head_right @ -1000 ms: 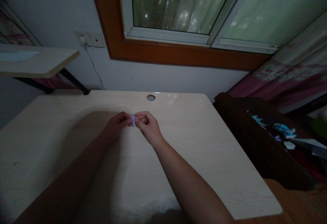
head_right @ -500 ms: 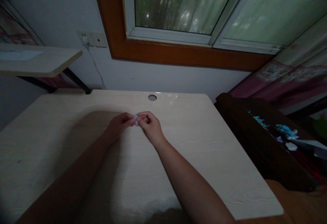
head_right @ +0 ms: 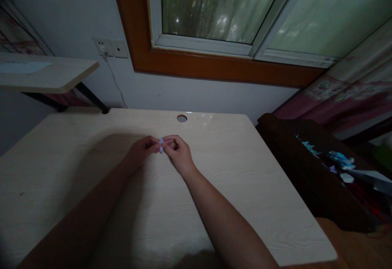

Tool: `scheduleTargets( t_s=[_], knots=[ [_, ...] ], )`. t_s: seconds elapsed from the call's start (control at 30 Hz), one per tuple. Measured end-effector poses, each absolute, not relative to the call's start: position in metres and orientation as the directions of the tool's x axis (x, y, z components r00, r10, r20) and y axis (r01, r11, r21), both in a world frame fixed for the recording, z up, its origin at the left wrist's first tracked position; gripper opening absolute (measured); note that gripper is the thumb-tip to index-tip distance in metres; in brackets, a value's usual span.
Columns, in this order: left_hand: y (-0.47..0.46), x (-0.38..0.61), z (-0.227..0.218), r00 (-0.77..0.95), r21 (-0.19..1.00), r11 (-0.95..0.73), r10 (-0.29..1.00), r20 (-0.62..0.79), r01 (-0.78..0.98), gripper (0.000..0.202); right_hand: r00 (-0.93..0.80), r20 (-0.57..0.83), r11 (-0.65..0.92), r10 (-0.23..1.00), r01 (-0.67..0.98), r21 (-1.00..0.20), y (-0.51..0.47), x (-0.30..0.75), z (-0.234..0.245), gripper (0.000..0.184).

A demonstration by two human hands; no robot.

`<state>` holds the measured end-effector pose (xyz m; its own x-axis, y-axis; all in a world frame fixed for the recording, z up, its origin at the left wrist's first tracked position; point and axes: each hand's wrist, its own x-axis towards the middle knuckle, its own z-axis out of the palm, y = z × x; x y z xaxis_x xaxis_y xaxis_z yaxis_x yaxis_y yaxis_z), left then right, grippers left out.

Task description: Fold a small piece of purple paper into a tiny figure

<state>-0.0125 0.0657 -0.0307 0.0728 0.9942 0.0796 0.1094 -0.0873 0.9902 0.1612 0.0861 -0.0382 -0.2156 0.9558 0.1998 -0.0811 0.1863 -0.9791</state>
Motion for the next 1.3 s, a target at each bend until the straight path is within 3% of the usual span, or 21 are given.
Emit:
scheduleTargets(
  t_s=[1.3],
  knots=[
    [0.0684,-0.0145,-0.0382,0.088,0.989,-0.127,0.989,0.120,0.077,0.016,-0.229,0.200,0.181,0.953,-0.100,-0.978,0.0861,0.1599,-0.0404,0.029]
  ],
)
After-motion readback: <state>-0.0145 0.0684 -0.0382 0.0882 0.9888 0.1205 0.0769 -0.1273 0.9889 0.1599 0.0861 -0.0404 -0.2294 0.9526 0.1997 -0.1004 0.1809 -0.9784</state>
